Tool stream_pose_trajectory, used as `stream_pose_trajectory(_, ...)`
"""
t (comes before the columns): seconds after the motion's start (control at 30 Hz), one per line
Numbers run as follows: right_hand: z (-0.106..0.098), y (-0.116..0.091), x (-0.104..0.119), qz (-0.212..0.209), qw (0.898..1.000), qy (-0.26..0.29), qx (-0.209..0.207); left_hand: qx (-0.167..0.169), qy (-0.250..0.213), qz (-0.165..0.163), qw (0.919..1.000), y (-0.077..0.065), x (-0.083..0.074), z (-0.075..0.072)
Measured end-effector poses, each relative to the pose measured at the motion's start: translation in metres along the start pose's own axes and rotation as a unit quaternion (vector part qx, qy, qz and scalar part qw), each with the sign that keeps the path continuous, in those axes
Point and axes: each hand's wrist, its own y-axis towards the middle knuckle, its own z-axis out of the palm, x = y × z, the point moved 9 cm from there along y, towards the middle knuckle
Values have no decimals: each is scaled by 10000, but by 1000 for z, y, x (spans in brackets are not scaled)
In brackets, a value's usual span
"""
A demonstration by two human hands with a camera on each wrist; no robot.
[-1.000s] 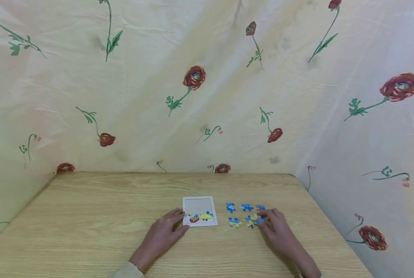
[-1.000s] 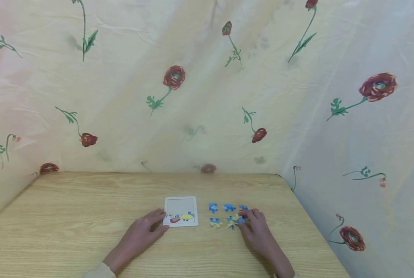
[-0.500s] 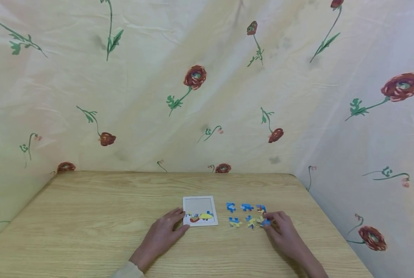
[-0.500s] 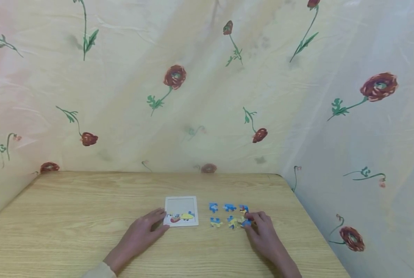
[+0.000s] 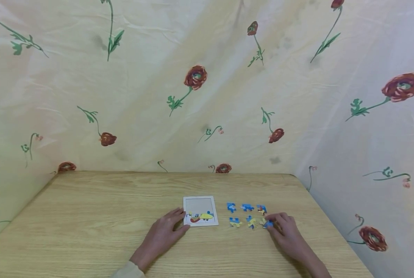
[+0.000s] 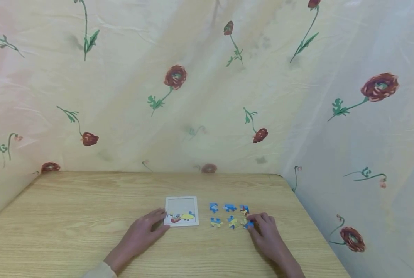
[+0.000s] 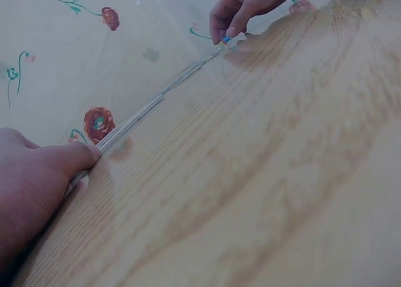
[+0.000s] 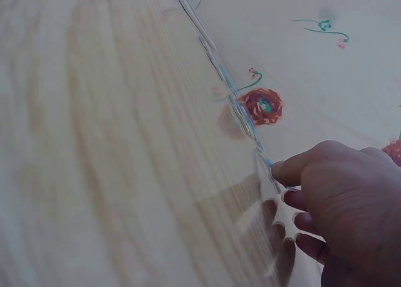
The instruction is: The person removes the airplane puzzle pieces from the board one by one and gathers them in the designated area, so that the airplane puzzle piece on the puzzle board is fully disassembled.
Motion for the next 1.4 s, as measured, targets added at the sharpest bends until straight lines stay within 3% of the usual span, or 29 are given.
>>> stream_pose_trajectory(0.5, 3, -1, -8, -20, 10000, -90, -19, 65, -63, -1, 10000, 0, -1, 1)
stream_pose_trajectory(0.87, 1, 0, -2, -277, 9995, -92, -150, 52, -19, 5, 10000, 0, 0, 1)
stream_pose_trajectory(1.17, -1, 1, -3, 130, 9999, 102, 25, 54, -38, 28, 10000, 0, -2, -1)
stream_pose_trajectory(1.4, -4, 9, 16, -369, 9987, 169, -310, 73, -81, 16, 9999, 0, -1, -1)
